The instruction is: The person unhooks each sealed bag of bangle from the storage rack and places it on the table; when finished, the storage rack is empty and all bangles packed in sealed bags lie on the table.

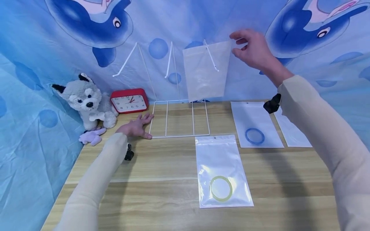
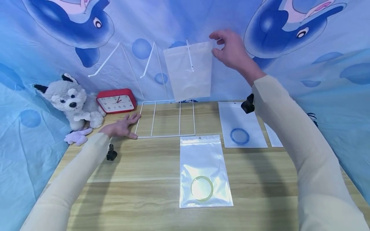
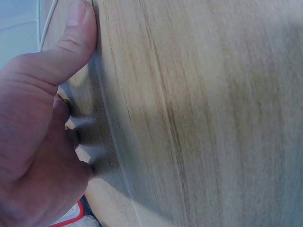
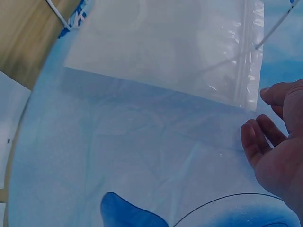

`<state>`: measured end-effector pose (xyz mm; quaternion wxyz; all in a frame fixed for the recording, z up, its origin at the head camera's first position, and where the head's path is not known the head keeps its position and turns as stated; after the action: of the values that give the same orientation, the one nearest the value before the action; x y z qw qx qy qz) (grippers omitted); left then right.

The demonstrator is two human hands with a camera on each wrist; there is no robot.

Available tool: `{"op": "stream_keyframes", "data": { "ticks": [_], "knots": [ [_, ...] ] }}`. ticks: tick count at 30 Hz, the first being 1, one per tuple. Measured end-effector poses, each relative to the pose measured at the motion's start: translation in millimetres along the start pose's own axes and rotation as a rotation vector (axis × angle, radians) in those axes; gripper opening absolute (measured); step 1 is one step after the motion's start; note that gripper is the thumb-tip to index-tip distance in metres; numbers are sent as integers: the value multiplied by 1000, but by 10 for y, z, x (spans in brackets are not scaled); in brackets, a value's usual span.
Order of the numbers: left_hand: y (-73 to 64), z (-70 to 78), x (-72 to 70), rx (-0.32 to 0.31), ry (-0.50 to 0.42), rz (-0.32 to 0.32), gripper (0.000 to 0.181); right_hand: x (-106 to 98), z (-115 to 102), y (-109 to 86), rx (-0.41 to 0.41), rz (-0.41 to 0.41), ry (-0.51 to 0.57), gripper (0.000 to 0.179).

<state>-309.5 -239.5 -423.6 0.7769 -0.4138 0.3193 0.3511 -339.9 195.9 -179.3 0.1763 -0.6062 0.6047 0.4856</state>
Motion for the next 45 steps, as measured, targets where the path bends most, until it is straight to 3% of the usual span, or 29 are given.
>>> {"op": "stream_keyframes", "data": {
  "ticks": [15,45],
  "knots": [
    [40,35,25,12,17,-10,110,67,7,235,56,-135,32,52],
    [-37,30,-17,-15,4,12,109,189,-85,373,22,-228,-2,40]
  ]
}}
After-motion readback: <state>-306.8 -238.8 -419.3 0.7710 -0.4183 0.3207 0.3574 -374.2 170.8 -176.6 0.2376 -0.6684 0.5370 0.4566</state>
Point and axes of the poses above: each hand's wrist, its own y-axis towards the middle knuckle, its own x-axis out of the palm, z = x × y, the point moved 4 cm from there along y, towards the middle knuckle, and after that the axes turned 3 degrees about -y, right-handed, at the moved point
